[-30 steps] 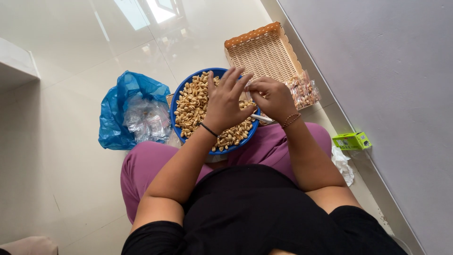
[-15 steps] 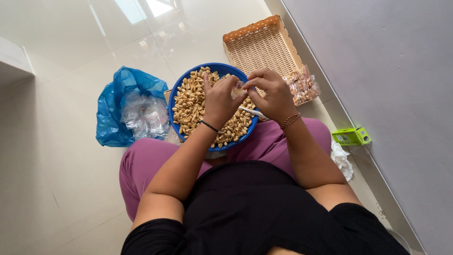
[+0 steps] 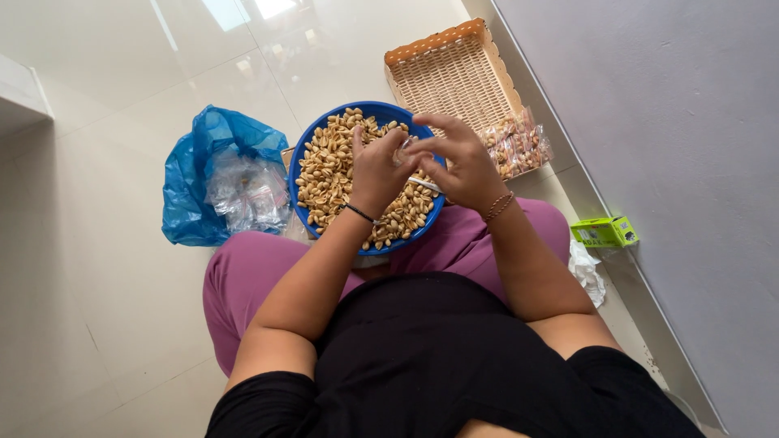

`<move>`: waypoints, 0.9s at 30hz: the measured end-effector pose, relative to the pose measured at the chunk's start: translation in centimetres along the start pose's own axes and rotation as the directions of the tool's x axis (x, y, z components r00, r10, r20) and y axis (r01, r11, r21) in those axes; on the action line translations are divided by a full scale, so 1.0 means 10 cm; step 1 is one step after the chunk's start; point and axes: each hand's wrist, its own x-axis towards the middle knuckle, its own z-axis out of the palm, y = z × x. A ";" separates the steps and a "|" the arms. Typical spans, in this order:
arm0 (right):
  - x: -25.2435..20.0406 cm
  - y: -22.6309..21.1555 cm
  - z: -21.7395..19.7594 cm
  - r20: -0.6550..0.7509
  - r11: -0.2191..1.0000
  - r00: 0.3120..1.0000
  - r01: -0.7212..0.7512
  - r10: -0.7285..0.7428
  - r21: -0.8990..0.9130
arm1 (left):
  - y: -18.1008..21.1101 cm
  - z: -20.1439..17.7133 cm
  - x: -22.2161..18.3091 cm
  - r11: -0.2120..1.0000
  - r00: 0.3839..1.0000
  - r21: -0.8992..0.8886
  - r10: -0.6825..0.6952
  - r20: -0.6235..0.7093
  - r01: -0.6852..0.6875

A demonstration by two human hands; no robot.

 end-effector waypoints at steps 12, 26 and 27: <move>-0.80 0.82 -0.01 0.533 0.643 0.388 -0.610 0.752 -0.463 | -0.21 -0.39 -0.13 0.957 0.991 -0.264 -0.131 -0.019 0.121; -0.66 1.06 0.57 0.098 0.526 0.663 -0.666 0.742 0.528 | -0.30 -0.44 -0.26 0.915 0.986 -0.377 -0.166 -0.027 0.144; -0.66 1.04 0.66 0.092 0.531 0.651 -0.685 0.753 0.498 | -0.26 -0.47 -0.25 0.913 0.986 -0.379 -0.168 -0.021 0.148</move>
